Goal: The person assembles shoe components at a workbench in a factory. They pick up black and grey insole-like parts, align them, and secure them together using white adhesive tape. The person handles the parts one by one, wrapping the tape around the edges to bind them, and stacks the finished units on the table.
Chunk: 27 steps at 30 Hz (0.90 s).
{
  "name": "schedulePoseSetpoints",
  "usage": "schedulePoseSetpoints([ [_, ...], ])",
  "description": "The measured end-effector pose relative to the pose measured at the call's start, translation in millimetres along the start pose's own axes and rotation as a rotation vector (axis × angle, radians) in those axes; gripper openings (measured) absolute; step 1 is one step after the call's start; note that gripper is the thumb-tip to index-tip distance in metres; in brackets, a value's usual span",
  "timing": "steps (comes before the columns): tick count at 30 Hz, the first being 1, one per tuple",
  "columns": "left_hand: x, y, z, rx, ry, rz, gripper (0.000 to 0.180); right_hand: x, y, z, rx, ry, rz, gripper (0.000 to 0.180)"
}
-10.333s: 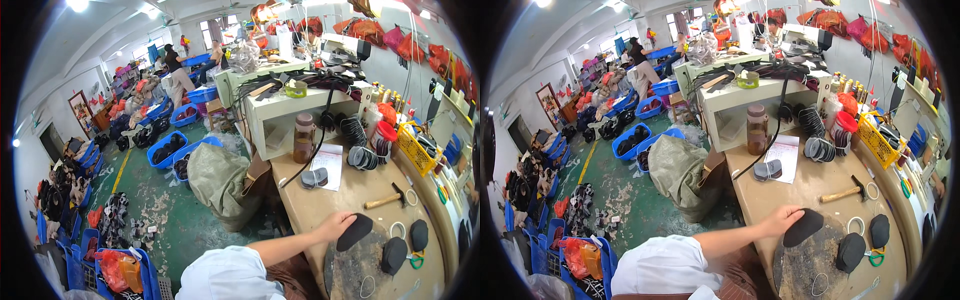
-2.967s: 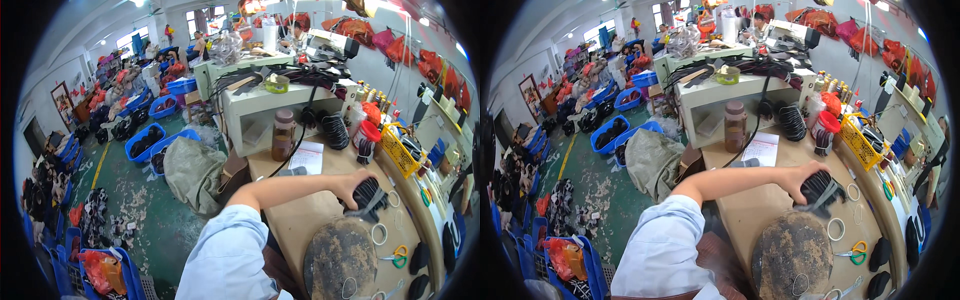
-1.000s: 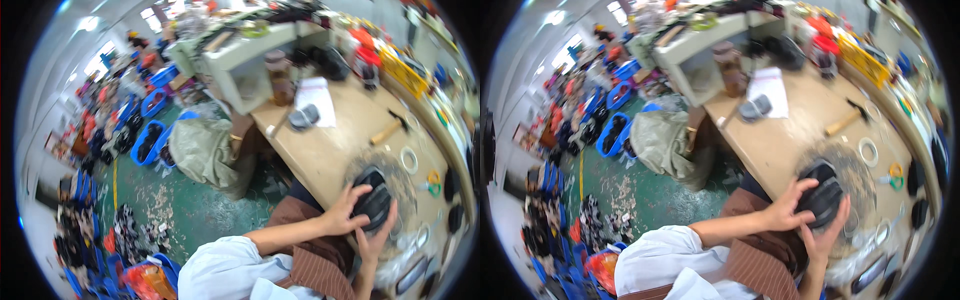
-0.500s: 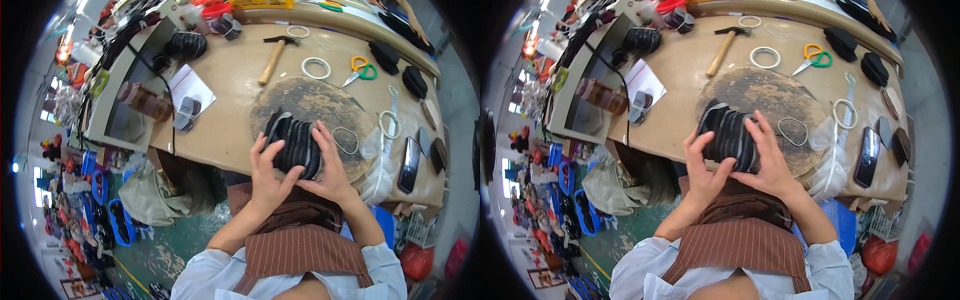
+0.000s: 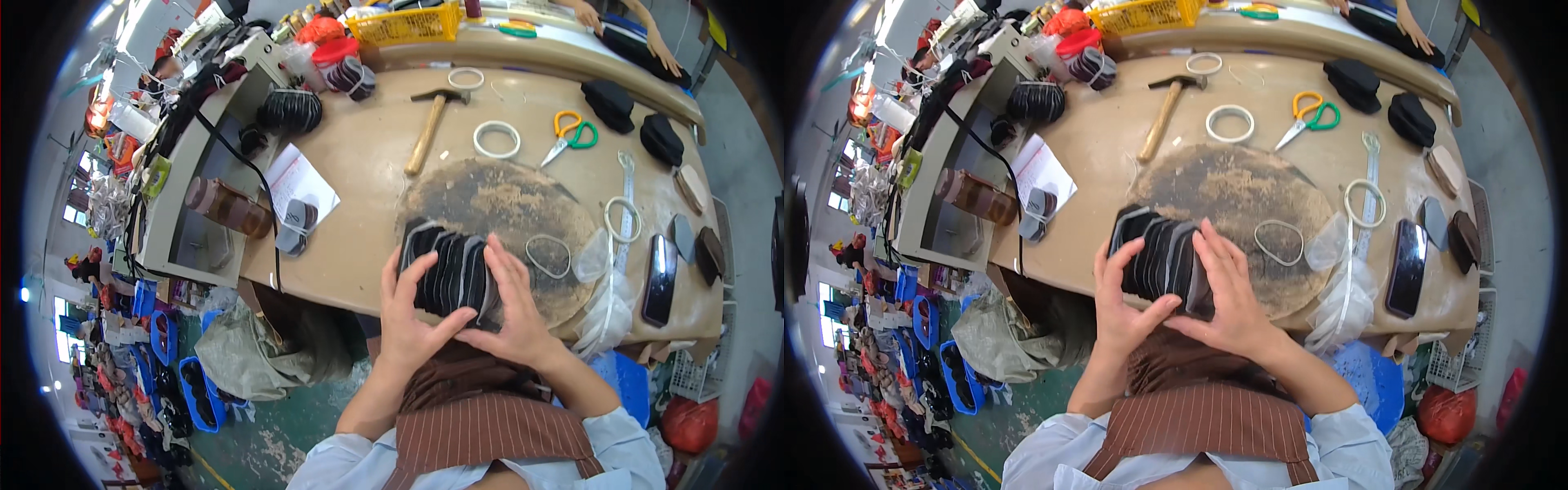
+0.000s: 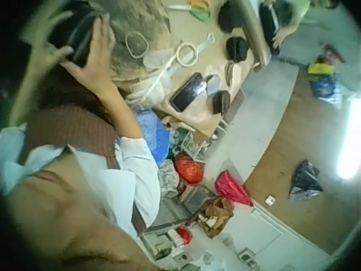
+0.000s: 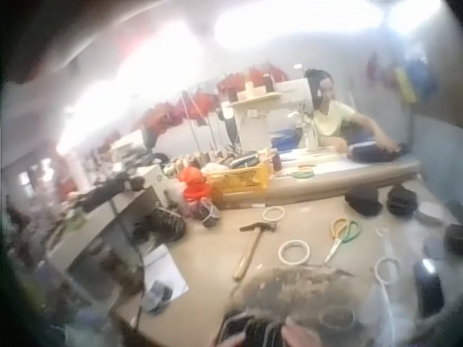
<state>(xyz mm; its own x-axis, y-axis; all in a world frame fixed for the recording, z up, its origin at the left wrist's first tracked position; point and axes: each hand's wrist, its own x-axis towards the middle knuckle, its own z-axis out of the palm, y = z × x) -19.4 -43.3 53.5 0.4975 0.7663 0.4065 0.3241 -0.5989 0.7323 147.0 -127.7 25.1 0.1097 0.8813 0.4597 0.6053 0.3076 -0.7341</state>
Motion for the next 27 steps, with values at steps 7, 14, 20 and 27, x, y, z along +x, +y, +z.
schedulePoseSetpoints([
  [7, -1.6, -0.1, 1.7, -0.053, -0.024, -0.034, 0.059, 3.9, -0.7, -8.7, 0.127, 0.011, 0.055, 0.091],
  [14, -11.5, 3.4, 5.8, 0.013, -0.036, -0.017, 0.049, -2.6, -1.1, -8.0, 0.209, 0.032, 0.131, 0.089],
  [20, -10.6, 6.7, 5.6, 0.052, -0.099, -0.006, 0.044, -2.3, -2.8, -13.4, 0.227, 0.028, 0.15, 0.089],
  [27, -15.7, 10.7, 5.9, 0.066, -0.064, 0.003, 0.043, -3.2, -6.4, -8.0, 0.163, 0.037, 0.116, 0.09],
])
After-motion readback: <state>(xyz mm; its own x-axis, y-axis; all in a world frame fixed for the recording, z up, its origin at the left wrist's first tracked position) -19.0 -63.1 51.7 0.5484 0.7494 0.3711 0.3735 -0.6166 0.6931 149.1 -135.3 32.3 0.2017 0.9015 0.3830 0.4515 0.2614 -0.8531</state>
